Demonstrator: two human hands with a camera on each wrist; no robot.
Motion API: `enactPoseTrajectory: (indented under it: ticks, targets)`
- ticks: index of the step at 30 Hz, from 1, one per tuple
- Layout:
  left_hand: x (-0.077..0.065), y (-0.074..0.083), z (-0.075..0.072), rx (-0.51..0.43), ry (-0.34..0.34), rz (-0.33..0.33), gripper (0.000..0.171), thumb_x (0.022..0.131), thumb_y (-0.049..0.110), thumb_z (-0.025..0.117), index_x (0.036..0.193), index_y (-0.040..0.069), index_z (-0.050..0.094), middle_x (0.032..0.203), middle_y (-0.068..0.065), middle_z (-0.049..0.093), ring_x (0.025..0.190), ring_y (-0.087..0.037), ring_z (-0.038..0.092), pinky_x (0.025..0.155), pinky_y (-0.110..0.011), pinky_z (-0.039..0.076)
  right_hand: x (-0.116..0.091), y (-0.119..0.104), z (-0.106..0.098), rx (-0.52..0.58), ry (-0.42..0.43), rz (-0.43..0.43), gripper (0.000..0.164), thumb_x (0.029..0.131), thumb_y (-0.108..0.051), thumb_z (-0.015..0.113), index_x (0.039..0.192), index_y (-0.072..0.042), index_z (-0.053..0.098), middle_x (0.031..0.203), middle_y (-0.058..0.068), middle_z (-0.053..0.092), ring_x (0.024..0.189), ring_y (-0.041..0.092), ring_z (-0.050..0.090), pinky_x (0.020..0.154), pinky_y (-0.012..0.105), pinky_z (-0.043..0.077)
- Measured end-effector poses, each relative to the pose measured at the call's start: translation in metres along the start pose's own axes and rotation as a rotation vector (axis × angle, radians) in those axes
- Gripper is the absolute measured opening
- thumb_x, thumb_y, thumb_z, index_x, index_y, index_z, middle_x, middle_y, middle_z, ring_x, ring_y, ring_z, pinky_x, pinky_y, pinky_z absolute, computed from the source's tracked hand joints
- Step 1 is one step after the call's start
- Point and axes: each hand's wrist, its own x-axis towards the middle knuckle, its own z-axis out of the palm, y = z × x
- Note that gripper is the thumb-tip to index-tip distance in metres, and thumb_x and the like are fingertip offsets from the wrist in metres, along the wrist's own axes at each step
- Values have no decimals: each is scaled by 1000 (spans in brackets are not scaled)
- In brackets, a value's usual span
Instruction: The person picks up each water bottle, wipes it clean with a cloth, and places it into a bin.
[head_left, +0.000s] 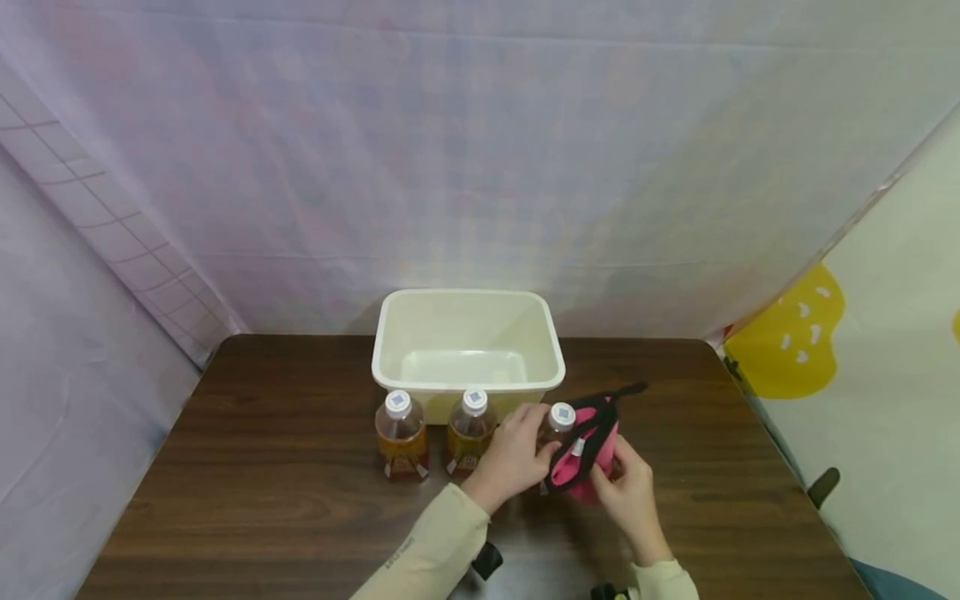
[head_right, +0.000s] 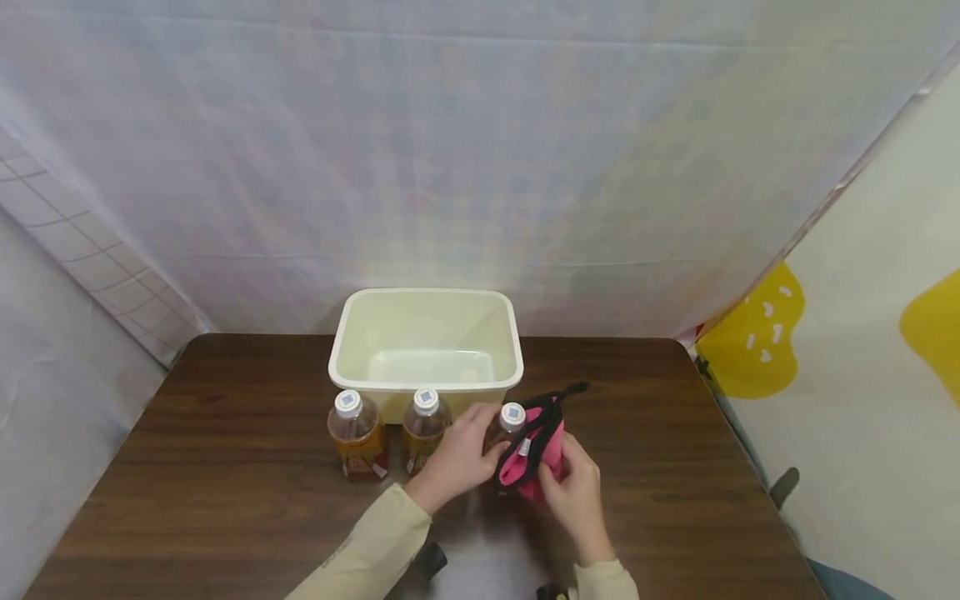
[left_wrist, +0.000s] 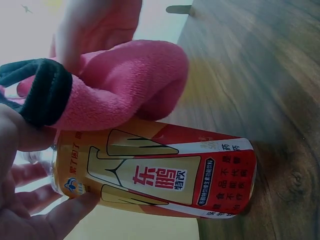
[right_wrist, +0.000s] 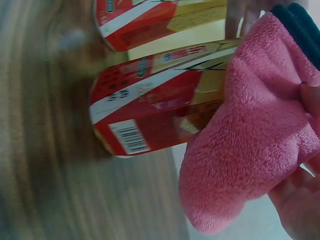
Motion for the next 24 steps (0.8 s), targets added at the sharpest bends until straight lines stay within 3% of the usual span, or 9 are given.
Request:
enactPoseTrajectory:
  ticks: [3,6,11,18,24]
  targets:
    - [0,-1,0,10,10,13,37,82,17,66,115,8,53,108,-6,57,95,-17,55,83,-29,48,6,-9,-1,11,-14,-53,29,58,27,60,83,11,59,80,-12,54,67,-6,50,47,13,42]
    - [0,-1,0,8,7,15,37,81,16,66,115,8,53,107,-6,57,95,-17,55,82,-29,48,8,-11,0,3,-17,-48,30,59,26,60,84,11,59,79,-9,55,65,-4,50,46,13,42]
    - [0,0,-1,-11,-8,1,38,82,16,66,116,8,53,108,-6,57,94,-17,54,82,-29,48,4,-9,1,0,-8,48,23,61,24,61,78,8,57,66,-3,49,57,-4,47,43,14,40]
    - [0,-2,2,18,14,28,39,82,20,66,116,8,53,109,-6,57,96,-18,55,86,-30,47,-12,29,3,63,7,225,21,66,22,59,74,4,52,64,-14,44,57,-4,44,47,10,40]
    - [1,-3,2,32,23,35,40,82,22,66,116,7,52,109,-6,56,96,-18,55,86,-30,47,-29,56,8,32,-32,247,22,64,22,59,80,8,56,69,-19,47,62,-4,47,51,10,42]
